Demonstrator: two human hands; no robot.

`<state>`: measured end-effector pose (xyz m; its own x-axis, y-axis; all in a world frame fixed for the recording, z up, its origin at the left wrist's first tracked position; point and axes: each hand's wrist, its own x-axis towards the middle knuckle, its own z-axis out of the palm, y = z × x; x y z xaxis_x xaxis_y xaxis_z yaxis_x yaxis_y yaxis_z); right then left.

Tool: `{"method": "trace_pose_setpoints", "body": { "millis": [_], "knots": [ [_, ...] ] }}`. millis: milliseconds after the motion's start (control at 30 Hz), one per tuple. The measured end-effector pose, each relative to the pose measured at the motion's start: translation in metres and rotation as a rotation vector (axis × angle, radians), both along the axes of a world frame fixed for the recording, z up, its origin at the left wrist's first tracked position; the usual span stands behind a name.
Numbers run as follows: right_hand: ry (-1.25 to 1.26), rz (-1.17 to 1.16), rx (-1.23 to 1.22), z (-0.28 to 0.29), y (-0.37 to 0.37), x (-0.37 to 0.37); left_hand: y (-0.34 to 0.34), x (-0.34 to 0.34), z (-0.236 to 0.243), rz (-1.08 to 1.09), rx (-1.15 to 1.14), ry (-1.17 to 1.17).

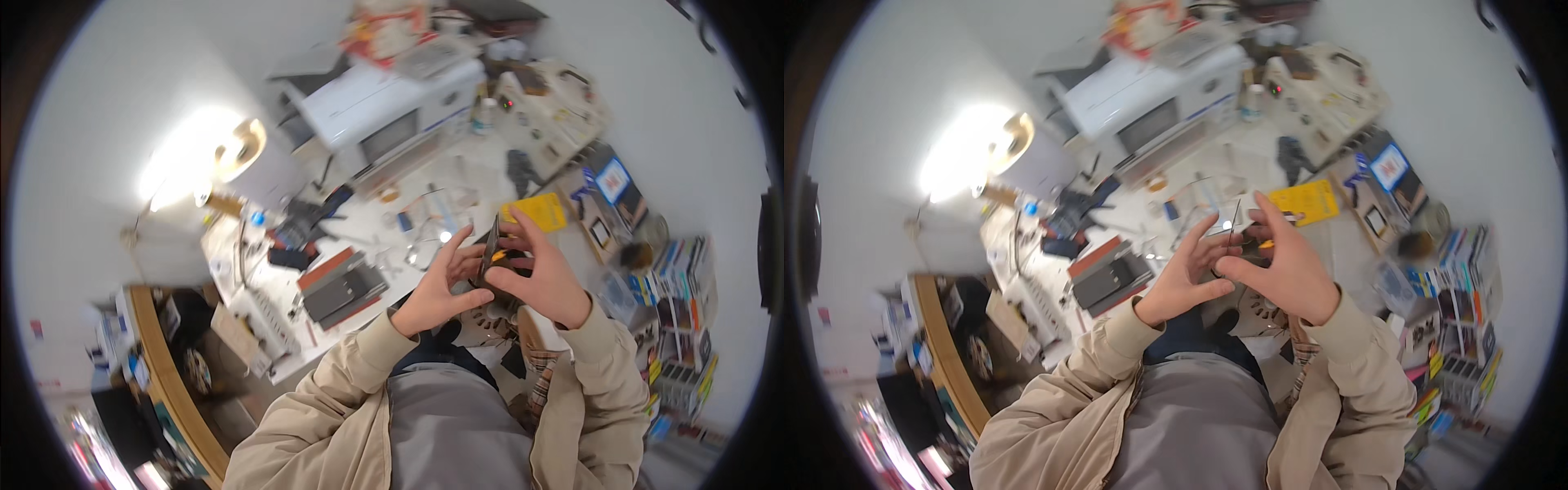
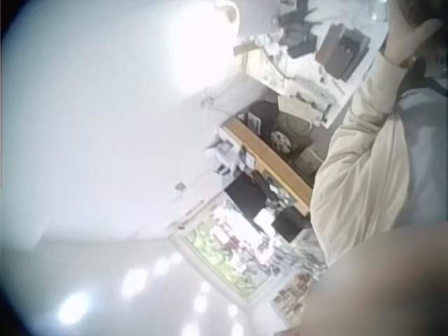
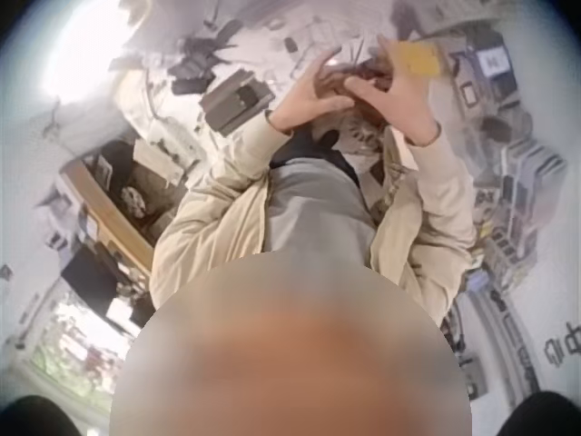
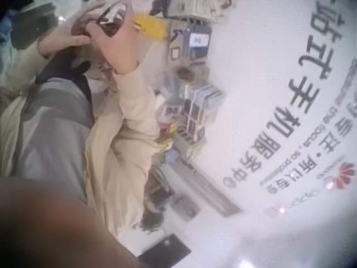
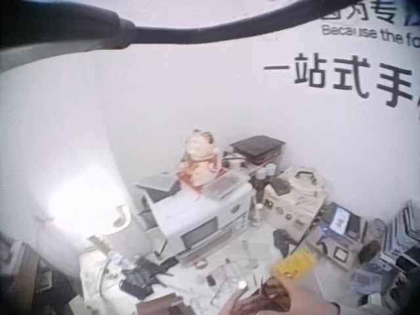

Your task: The person removes a protective film from a smartphone screen and places the device into a vacuum pressure machine. They then operate the machine's touchscreen interface to initiate a process.

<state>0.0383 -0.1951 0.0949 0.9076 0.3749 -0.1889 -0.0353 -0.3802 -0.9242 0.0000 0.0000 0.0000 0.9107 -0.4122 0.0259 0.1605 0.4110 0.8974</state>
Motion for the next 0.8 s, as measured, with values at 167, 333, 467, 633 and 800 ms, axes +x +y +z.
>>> {"method": "trace_pose_setpoints", "body": {
  "millis": [167, 333, 467, 633, 800],
  "knots": [
    [0.027, -0.005, -0.015, -0.044, 0.075, 0.007, 0.075, -0.082, -0.047, 0.332, -0.310, 0.256],
    [0.271, -0.170, 0.267, -0.144, 0.173, -0.007, 0.147, -0.121, -0.131, 0.473, -0.715, 0.276],
    [0.356, 0.022, 0.291, -0.227, 0.218, -0.040, 0.181, -0.156, -0.172, 0.512, -0.819, 0.288],
    [0.373, 0.193, 0.379, -0.284, 0.213, -0.087, 0.180, -0.188, -0.234, 0.584, -0.728, 0.081],
    [0.537, 0.248, 0.567, -0.323, 0.191, -0.174, 0.157, -0.238, -0.274, 0.752, -0.436, -0.084]
  ]
}}
